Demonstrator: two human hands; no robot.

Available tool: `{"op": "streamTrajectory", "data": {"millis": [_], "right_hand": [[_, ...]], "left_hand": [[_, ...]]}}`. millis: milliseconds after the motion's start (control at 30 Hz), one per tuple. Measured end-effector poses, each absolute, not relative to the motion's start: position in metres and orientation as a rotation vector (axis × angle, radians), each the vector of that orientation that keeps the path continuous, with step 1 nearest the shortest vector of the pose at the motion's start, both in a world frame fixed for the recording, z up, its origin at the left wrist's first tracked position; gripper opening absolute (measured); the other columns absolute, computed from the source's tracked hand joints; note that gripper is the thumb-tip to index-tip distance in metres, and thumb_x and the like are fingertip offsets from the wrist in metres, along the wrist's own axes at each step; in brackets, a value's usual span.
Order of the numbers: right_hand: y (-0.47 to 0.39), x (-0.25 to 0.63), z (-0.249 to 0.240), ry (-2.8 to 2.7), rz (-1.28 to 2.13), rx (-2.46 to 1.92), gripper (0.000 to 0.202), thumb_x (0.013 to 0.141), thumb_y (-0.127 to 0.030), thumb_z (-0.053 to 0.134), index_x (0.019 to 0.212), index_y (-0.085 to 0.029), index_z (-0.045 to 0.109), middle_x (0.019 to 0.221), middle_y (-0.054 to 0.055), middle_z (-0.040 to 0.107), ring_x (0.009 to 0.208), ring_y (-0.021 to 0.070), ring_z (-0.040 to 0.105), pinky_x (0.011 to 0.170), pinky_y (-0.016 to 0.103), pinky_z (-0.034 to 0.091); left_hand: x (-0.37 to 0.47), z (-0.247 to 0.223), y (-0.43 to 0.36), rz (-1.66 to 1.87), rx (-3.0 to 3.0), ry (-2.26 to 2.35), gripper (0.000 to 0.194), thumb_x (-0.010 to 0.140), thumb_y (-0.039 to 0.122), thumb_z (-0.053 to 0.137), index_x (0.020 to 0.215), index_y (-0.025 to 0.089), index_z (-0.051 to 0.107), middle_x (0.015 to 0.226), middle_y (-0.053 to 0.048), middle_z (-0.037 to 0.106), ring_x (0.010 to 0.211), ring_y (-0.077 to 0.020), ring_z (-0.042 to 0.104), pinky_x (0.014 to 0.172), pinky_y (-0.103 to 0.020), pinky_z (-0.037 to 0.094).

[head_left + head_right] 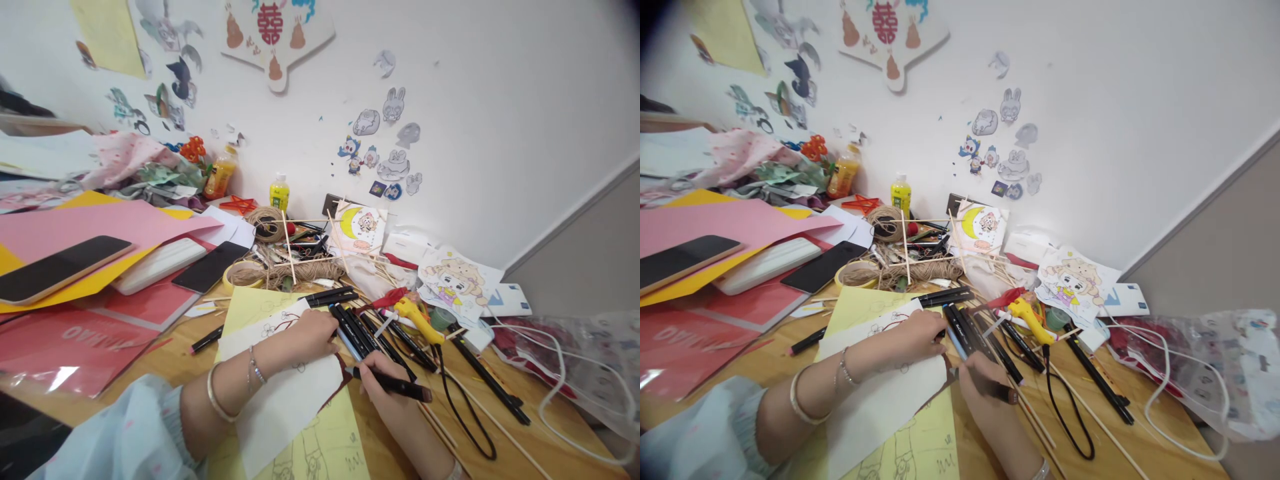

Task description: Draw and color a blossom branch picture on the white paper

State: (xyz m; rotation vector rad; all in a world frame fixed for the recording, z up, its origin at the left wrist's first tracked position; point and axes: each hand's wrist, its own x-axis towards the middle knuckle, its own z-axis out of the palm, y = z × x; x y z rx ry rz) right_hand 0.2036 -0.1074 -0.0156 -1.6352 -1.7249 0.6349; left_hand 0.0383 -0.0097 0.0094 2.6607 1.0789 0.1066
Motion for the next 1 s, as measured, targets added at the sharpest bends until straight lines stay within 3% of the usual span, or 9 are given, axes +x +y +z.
{"op": "streamTrajectory", "data": {"millis": [267,433,533,700,767,1000], "right_hand": [[-0.102,0.208,-0.032,-1.534,0.704,-1.516,0.027,0.083,-0.036,0.045,0.062,-0.021,0.049,0.050,-0.003,0.052,0.046,0.0132,0.047,0.046,0.024,0.036],[-0.094,0.212,-0.042,-1.281,0.812,-1.449,0.031,0.082,-0.048,0.048,0.069,-0.020,0.052,0.048,-0.003,0.052,0.040,0.0119,0.044,0.040,0.022,0.033],[-0.093,0.211,-0.045,-1.273,0.845,-1.419,0.032,0.081,-0.049,0.048,0.071,-0.020,0.053,0.048,-0.004,0.052,0.039,0.0115,0.044,0.039,0.022,0.033],[-0.092,0.209,-0.052,-1.304,0.856,-1.393,0.030,0.080,-0.048,0.050,0.077,-0.020,0.056,0.050,-0.003,0.054,0.041,0.0124,0.047,0.040,0.022,0.035],[-0.091,0.208,-0.053,-1.310,0.864,-1.384,0.030,0.080,-0.048,0.050,0.078,-0.019,0.057,0.051,-0.003,0.054,0.041,0.0124,0.048,0.040,0.022,0.035],[-0.094,0.205,-0.042,-1.349,0.769,-1.426,0.022,0.076,-0.041,0.056,0.076,-0.019,0.059,0.056,-0.001,0.058,0.049,0.0149,0.053,0.044,0.023,0.039]], "left_hand": [[0.016,0.021,0.001,0.290,2.487,1.074,0.014,0.080,0.029,0.048,0.084,0.019,0.056,0.086,-0.003,0.066,0.073,-0.0171,0.060,0.060,-0.023,0.044],[-0.011,0.025,0.004,0.286,2.530,1.525,0.015,0.077,0.027,0.054,0.089,0.017,0.054,0.094,-0.010,0.065,0.084,-0.0246,0.061,0.067,-0.030,0.044],[-0.016,0.021,0.002,0.194,2.591,1.562,0.018,0.073,0.027,0.060,0.088,0.017,0.054,0.095,-0.011,0.063,0.088,-0.0272,0.060,0.071,-0.032,0.044],[-0.011,0.019,0.004,0.096,2.700,1.415,0.053,0.055,0.044,0.076,0.094,0.016,0.054,0.105,-0.013,0.056,0.098,-0.0307,0.053,0.078,-0.035,0.044],[-0.005,0.020,0.007,0.126,2.760,1.391,0.060,0.056,0.050,0.075,0.099,0.014,0.053,0.107,-0.015,0.055,0.098,-0.0307,0.052,0.080,-0.036,0.043],[0.019,0.017,0.011,0.083,2.893,1.208,0.048,0.060,0.049,0.075,0.090,0.015,0.057,0.100,-0.013,0.058,0.094,-0.0290,0.051,0.080,-0.036,0.040]]}}
